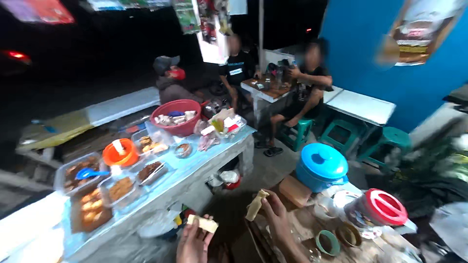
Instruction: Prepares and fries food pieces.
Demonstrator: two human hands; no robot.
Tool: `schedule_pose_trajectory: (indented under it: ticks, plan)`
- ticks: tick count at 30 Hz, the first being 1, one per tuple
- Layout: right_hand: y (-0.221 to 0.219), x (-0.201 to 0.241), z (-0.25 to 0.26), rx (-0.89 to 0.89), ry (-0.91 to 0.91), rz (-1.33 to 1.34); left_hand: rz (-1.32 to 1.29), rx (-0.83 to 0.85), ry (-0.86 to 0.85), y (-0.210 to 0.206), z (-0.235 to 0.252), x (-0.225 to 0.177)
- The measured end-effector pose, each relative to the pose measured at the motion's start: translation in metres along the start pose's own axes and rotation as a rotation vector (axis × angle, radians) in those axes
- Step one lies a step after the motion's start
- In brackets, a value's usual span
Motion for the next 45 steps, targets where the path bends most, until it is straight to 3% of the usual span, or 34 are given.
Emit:
schedule_pose_trajectory:
  ticks: [4, 7, 11, 15, 19, 22, 27, 31, 35, 40, 42, 45]
  plan:
    - [-0.063, -0.030, -0.027, 0.231, 0.024, -0.291, -0.041, -0.394, -0.148, 0.097, -0.003, -0.038]
    - [-0.122, -0.069, -0.050, 0.536, 0.041, -0.531, -0.118, -0.624, -0.232, 0.175, -0.018, -0.064]
    - [-0.222, -0.134, -0.101, 0.969, 0.274, -0.622, -0.130, -0.835, -0.414, 0.273, -0.041, -0.068]
    - [-0.341, -0.187, -0.189, 1.438, 0.510, -0.728, -0.020, -1.063, -0.514, 0.358, -0.077, -0.054]
    - [-0.461, -0.211, -0.316, 1.837, 0.648, -0.847, -0.107, -1.286, -0.509, 0.426, -0.114, -0.038]
    - [-0.531, -0.226, -0.414, 1.944, 0.706, -0.692, -0.245, -1.446, -0.551, 0.460, -0.141, -0.035]
    - [-0.613, -0.254, -0.538, 1.899, 0.632, -0.656, -0.463, -1.697, -0.658, 0.482, -0.176, -0.038]
    - [-0.645, -0.283, -0.585, 1.901, 0.751, -0.854, -0.519, -1.866, -0.678, 0.486, -0.186, -0.024]
    - [-0.656, -0.299, -0.602, 1.950, 0.887, -1.008, -0.573, -1.917, -0.650, 0.485, -0.186, -0.017]
    - [-0.641, -0.291, -0.588, 1.935, 0.784, -0.698, -0.377, -1.840, -0.569, 0.495, -0.170, -0.034]
    - [-0.617, -0.276, -0.569, 2.125, 0.645, -0.569, -0.202, -1.761, -0.534, 0.501, -0.158, -0.049]
    - [-0.560, -0.256, -0.529, 2.591, 0.360, -0.414, 0.105, -1.597, -0.472, 0.509, -0.135, -0.076]
Point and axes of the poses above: each hand's wrist, its own z-axis towards the middle knuckle, its own y-axis out of the back of the hand, x = y × z, the point moved 1 cm from there along z, towards the middle knuckle, and after that the axes turned 11 degrees about -x, right-handed, at the moved point
